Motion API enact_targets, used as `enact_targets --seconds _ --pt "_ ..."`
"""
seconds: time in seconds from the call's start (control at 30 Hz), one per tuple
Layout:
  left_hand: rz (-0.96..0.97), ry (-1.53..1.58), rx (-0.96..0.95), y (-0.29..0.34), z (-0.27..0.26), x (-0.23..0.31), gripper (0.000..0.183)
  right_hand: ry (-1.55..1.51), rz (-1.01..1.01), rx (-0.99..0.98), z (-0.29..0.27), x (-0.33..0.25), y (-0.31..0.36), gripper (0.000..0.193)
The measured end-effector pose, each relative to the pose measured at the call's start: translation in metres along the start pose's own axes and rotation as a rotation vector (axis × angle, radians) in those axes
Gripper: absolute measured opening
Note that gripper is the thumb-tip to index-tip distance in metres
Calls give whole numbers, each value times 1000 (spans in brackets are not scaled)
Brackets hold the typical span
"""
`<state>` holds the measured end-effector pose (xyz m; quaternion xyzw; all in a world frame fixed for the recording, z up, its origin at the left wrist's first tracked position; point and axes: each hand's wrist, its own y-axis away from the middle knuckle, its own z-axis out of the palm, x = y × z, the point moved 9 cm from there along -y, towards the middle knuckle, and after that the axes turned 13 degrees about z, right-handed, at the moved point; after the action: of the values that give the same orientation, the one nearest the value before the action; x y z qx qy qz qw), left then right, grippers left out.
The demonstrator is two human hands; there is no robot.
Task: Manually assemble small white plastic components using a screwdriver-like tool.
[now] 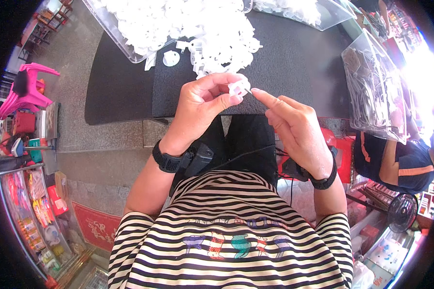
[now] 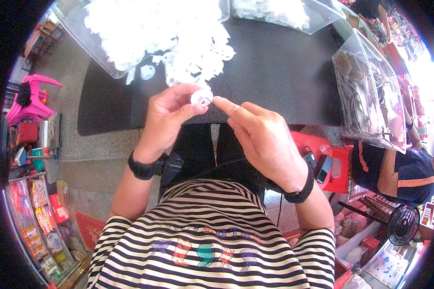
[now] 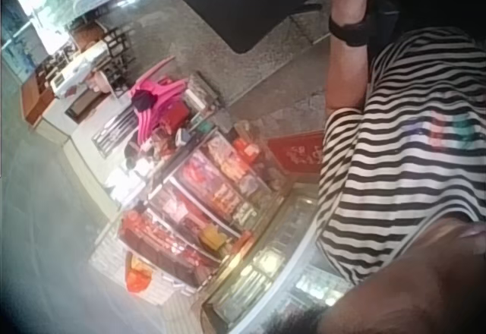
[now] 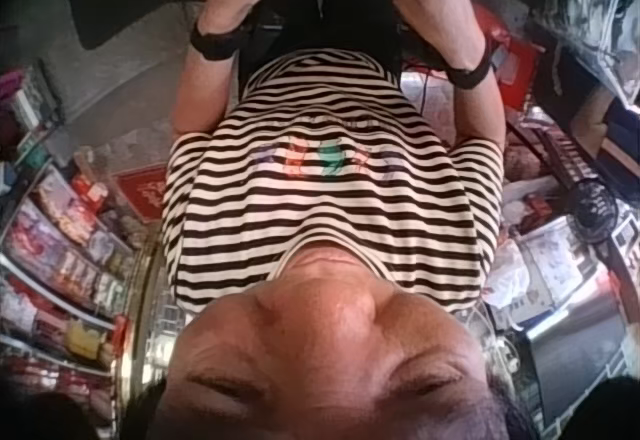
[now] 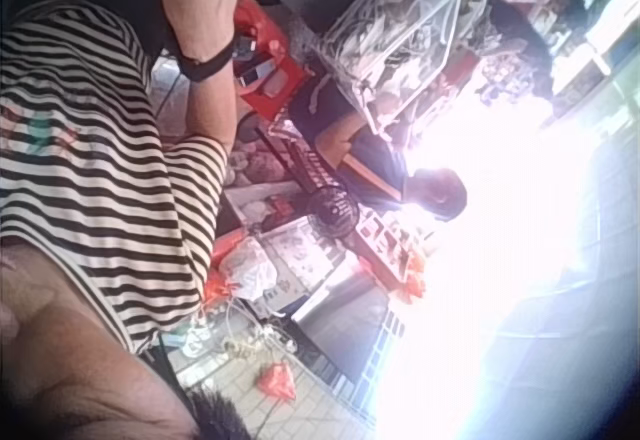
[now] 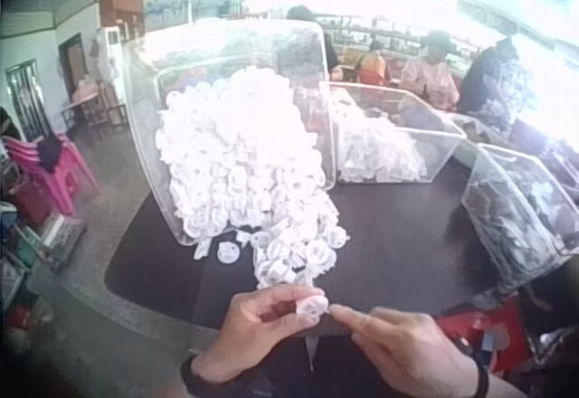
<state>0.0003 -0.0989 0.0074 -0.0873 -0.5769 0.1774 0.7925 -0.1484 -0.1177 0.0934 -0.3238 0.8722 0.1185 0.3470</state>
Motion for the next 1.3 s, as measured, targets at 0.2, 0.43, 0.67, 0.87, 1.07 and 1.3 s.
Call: enact_targets --seconds 0.2,0.43,0.67,0.87,1.07,1.3 --pt "19 17 8 0 1 2 30 -24 -29 -19 2 -2 -5 41" --pt "16 -33 -5 1 3 2 30 20 -30 -16 0 -3 -5 40" --pt "12 -97 7 1 3 3 30 135 -95 16 -3 -9 -8 40" --pt "-1 14 53 1 -1 1 30 -1 -16 -60 -16 -8 -6 48" --pt "-6 33 72 -1 -2 0 30 -229 -5 16 -22 7 -7 56" --pt "1 46 63 0 -2 -1 29 131 -3 -30 -9 4 4 51"
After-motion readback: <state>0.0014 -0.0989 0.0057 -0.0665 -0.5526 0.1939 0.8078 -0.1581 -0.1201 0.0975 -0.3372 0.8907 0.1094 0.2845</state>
